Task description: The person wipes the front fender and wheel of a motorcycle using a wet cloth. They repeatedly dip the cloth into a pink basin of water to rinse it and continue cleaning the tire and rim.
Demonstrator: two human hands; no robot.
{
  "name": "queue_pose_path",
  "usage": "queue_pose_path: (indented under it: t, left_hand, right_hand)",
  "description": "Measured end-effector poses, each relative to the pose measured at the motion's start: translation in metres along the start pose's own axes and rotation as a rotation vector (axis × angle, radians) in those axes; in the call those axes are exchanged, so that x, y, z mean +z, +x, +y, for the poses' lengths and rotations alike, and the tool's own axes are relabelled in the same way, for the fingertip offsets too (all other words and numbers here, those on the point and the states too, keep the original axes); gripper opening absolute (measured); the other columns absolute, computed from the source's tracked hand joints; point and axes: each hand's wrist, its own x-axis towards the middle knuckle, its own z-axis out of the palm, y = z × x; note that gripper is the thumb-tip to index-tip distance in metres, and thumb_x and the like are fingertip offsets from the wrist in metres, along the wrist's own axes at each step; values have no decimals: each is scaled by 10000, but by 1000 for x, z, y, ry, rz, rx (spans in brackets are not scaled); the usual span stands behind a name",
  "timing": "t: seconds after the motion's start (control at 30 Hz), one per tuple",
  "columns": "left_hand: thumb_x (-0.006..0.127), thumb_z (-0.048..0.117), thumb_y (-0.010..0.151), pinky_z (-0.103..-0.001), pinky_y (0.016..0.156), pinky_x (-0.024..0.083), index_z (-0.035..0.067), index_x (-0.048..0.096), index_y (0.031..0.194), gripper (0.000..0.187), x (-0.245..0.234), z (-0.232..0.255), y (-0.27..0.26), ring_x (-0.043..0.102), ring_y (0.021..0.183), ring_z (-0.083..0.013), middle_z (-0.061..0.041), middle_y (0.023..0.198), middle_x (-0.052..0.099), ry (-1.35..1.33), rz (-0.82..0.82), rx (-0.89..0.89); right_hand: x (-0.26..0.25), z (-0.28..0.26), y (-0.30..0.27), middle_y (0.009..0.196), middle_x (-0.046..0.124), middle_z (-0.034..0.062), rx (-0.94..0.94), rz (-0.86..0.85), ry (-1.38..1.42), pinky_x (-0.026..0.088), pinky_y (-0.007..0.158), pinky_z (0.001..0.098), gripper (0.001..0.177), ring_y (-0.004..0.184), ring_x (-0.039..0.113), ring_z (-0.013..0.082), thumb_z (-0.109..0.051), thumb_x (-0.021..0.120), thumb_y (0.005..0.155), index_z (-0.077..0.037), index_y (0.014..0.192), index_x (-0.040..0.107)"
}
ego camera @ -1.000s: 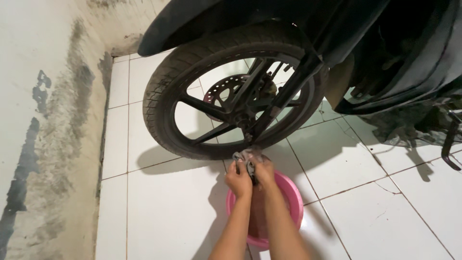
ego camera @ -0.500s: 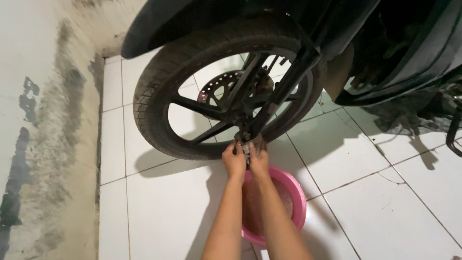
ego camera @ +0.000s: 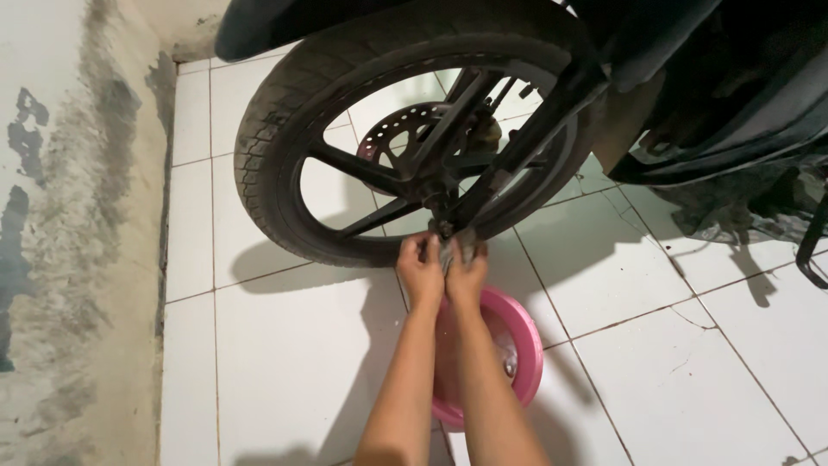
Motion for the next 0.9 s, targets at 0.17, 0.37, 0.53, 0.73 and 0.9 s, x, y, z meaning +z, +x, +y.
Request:
queue_pose_path:
  t: [0.17,0.37,0.53,0.73,0.9]
  left_hand:
    - [728,125,951,-318,840,553,5,713,1062,165,-5,-35,-17,675,971,-181,-96,1060,700,56,163,141]
    - [690,45,972,-277,874,543,-18,701,1085,130,-12,2,14,671,976,-141,-73,1078,705,-171,-47,170]
    - [684,29,968,-259,859,521,-9,690,1100,138,-8,1,22,654,961,-116,-48,1049,696,-301,-188,14]
    - [675,29,914,-274,841,542,3,704,1044,136,-8,-20,12,685,924,-134,-73,987,745,-119,-124,-112]
    - [731,86,958,-286,868,530,26,722,1080,136,-4,23,19,680,972,-144,-72,1064,697,-74,-13,274]
  right_hand:
    - [-20,-43,-34,1144,547,200,-195,189,-67,469,977,428,318,1084,595,362,-184,718,967,28,1158,577]
    - [-7,-130,-15,1040,648,159,-357,56,-182,532,880,416,197,982,659,333,-133,772,875,-18,1030,734]
    - [-7,-132,-9,921,695,140,-298,140,-197,556,723,405,229,816,712,321,-187,808,838,-1,963,763]
    - [-22,-134,-8,900,709,155,61,73,-249,537,777,399,352,828,719,321,-313,807,896,25,968,739]
    - [-15,-124,-4,1302,424,272,-303,82,-132,395,1060,465,427,1216,484,402,-232,690,1021,33,1296,497]
